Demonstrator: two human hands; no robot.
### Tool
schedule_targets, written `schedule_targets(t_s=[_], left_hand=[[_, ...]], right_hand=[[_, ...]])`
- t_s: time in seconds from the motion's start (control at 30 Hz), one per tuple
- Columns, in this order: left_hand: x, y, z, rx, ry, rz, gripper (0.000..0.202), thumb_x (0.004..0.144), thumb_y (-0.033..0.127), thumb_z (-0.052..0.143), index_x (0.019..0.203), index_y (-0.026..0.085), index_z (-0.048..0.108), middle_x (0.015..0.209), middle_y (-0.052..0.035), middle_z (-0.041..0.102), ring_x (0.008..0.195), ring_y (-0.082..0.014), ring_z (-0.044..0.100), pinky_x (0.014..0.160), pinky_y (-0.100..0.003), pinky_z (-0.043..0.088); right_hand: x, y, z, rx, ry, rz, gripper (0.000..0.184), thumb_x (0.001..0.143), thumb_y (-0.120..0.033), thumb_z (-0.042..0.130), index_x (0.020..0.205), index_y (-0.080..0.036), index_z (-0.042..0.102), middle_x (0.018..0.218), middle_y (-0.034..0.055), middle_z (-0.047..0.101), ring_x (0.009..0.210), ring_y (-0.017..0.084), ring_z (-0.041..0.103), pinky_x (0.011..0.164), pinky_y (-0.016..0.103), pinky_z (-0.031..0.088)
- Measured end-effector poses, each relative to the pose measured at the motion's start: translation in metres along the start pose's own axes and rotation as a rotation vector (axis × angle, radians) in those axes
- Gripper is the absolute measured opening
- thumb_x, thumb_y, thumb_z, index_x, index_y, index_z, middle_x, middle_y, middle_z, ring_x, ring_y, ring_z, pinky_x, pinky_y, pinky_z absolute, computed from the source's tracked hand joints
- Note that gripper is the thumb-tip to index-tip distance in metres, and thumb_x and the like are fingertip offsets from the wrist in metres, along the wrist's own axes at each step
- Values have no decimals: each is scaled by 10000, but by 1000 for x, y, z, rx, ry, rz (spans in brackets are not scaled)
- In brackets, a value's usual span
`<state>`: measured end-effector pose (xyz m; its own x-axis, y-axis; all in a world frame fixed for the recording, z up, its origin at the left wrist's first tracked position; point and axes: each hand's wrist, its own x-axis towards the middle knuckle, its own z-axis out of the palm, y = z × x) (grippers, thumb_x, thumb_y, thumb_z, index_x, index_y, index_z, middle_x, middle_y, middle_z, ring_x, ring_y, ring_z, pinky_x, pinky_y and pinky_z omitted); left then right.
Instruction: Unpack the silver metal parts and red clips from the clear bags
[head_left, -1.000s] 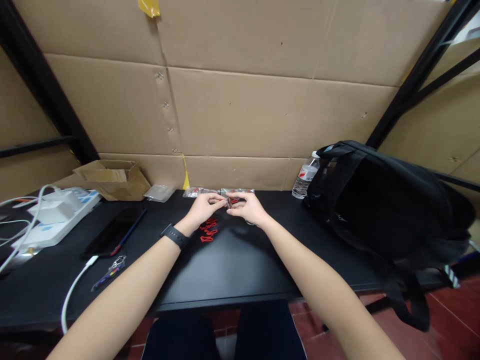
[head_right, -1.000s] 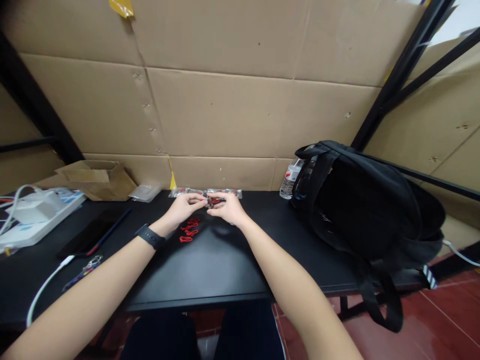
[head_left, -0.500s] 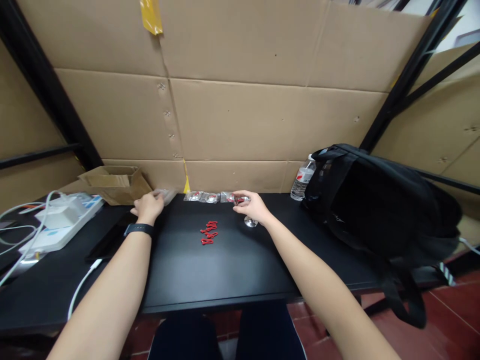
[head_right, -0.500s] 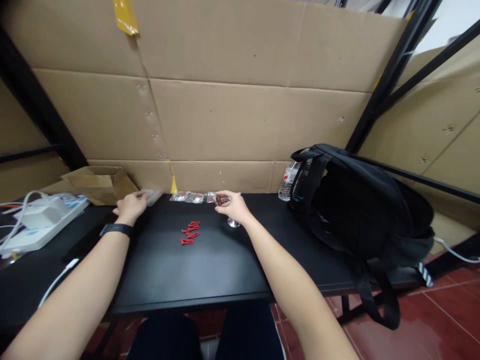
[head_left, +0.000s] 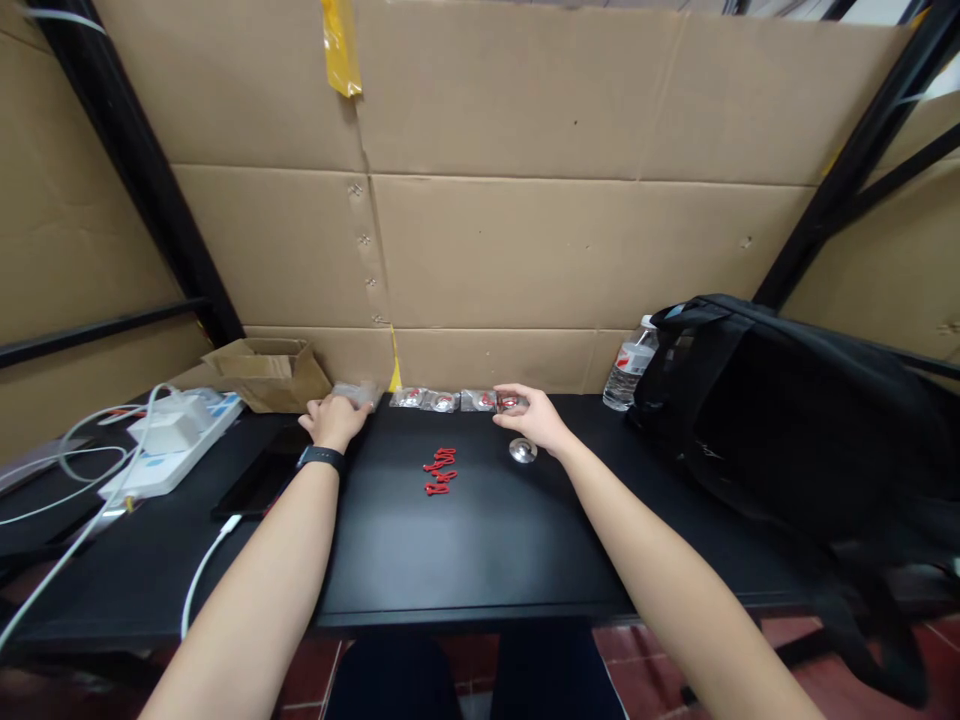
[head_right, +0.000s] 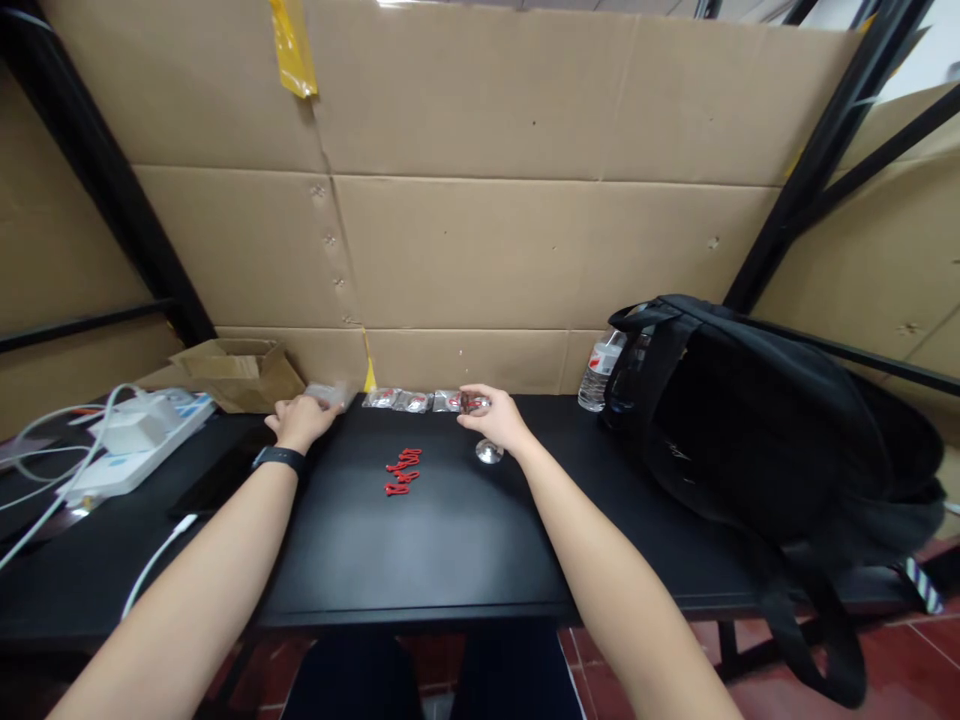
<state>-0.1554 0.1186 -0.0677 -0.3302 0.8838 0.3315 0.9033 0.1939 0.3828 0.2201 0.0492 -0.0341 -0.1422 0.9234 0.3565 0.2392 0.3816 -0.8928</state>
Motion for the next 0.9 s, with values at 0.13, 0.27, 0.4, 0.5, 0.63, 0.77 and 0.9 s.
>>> schedule_targets(t_s=[0.13,0.27,0.4,0.5,0.63,0.77,0.9], left_hand=[[-3,4,-3,-41,41,-19,342,794,506,591,880,220,758,1094,-195,705,1162,-426,460,930,-558,324],[-4,8,-14,-105,173,-84,291,866,396,505,938,211,718,1022,-172,721,1103,-378,532,934,-534,311],[-7,20,-31,-170,362,-70,322,925,345,422,1077,152,630,1033,-175,709,1051,-347,597,955,-501,315],[-19,45,-41,-267,385,167,292,924,310,427,1099,155,601,1045,-141,711,1026,-308,628,986,-453,323],[-56,93,-39,-342,-96,800,115,823,248,538,850,213,644,940,-67,742,891,-239,670,884,-328,422],[-101,131,-28,-277,-384,1128,127,772,159,545,783,231,650,763,-24,712,726,-199,652,766,-291,443],[-121,140,-24,-292,-481,1200,128,843,193,551,813,227,671,767,-21,705,715,-188,648,727,-276,446]], right_hand=[[-1,-3,-1,0,-2,-6,581,667,-196,814,1226,-159,659,1202,124,698,756,143,722,750,292,590],[-1,-6,-3,-13,14,-18,582,669,-206,814,1230,-169,661,1205,119,696,755,143,721,746,288,590],[-1,-7,-4,-16,19,-38,577,667,-216,812,1224,-171,664,1213,118,690,753,143,722,724,275,584],[1,-4,-5,-25,19,-58,576,677,-224,805,1232,-174,657,1217,114,688,760,143,722,725,271,579],[3,0,-10,-100,30,-105,564,699,-227,788,1245,-189,652,1198,93,691,756,133,702,746,276,569],[2,-4,-15,-291,36,-167,518,696,-194,776,1205,-205,680,1172,73,675,737,120,657,768,284,546],[-2,-12,-18,-547,-57,-222,480,666,-143,773,1141,-180,721,1058,70,675,770,142,628,809,299,511]])
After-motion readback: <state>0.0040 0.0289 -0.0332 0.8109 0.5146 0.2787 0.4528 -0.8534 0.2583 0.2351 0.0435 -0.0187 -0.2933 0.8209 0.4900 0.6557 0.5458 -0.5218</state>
